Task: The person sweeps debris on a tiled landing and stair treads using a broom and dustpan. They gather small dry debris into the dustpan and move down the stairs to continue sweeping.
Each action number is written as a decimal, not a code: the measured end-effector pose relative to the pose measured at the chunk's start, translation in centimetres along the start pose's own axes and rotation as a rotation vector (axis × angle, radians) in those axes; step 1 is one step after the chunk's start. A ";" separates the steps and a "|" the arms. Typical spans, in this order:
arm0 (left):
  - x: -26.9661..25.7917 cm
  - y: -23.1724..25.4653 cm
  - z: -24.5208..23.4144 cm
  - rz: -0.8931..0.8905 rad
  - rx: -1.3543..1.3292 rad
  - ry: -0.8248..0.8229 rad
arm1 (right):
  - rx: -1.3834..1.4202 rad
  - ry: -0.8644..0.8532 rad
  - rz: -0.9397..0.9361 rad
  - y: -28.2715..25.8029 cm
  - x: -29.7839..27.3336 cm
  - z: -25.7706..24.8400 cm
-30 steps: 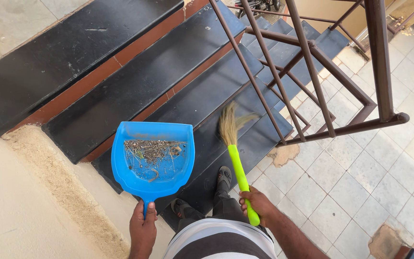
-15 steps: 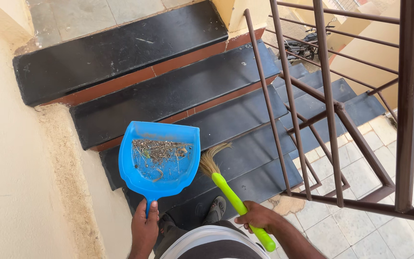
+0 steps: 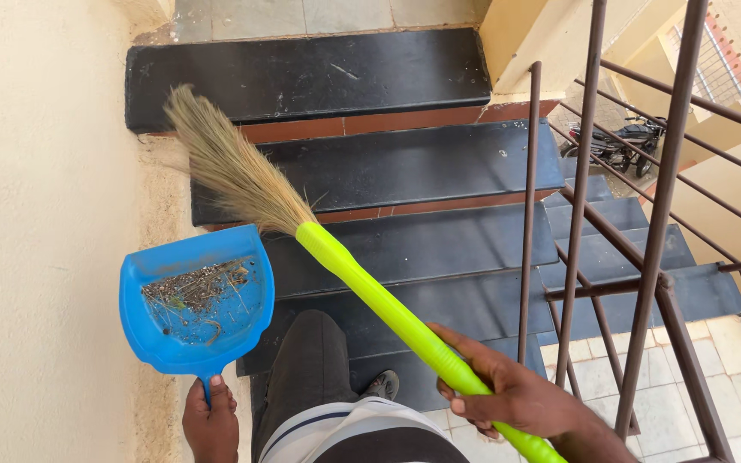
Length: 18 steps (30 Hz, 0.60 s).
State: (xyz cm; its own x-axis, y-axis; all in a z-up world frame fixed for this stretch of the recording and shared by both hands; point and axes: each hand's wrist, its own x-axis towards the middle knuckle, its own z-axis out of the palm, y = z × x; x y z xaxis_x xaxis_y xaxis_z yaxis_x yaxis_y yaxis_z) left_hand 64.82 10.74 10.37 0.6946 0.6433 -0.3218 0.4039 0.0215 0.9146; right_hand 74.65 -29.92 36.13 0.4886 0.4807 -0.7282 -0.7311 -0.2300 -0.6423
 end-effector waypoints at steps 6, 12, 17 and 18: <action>2.3 -0.8 -0.9 0.000 -0.010 0.164 | -0.040 -0.107 -0.253 -5.2 15.8 3.2; 7.7 -1.7 -0.2 0.006 -0.056 0.112 | 0.251 0.212 -0.180 -9.3 24.9 1.4; 13.2 1.4 -1.2 -0.240 0.062 -0.062 | 0.497 0.513 -0.271 -14.0 24.2 2.7; 14.4 2.3 -1.3 -0.246 0.054 -0.080 | 0.535 0.554 -0.288 -15.3 23.6 3.2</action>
State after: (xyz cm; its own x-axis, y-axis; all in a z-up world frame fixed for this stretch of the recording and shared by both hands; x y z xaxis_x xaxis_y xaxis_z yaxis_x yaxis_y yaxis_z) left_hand 75.03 21.07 8.16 0.6153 0.5614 -0.5535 0.5962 0.1280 0.7926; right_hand 95.84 -12.39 29.55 0.7536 -0.0606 -0.6545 -0.6008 0.3405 -0.7233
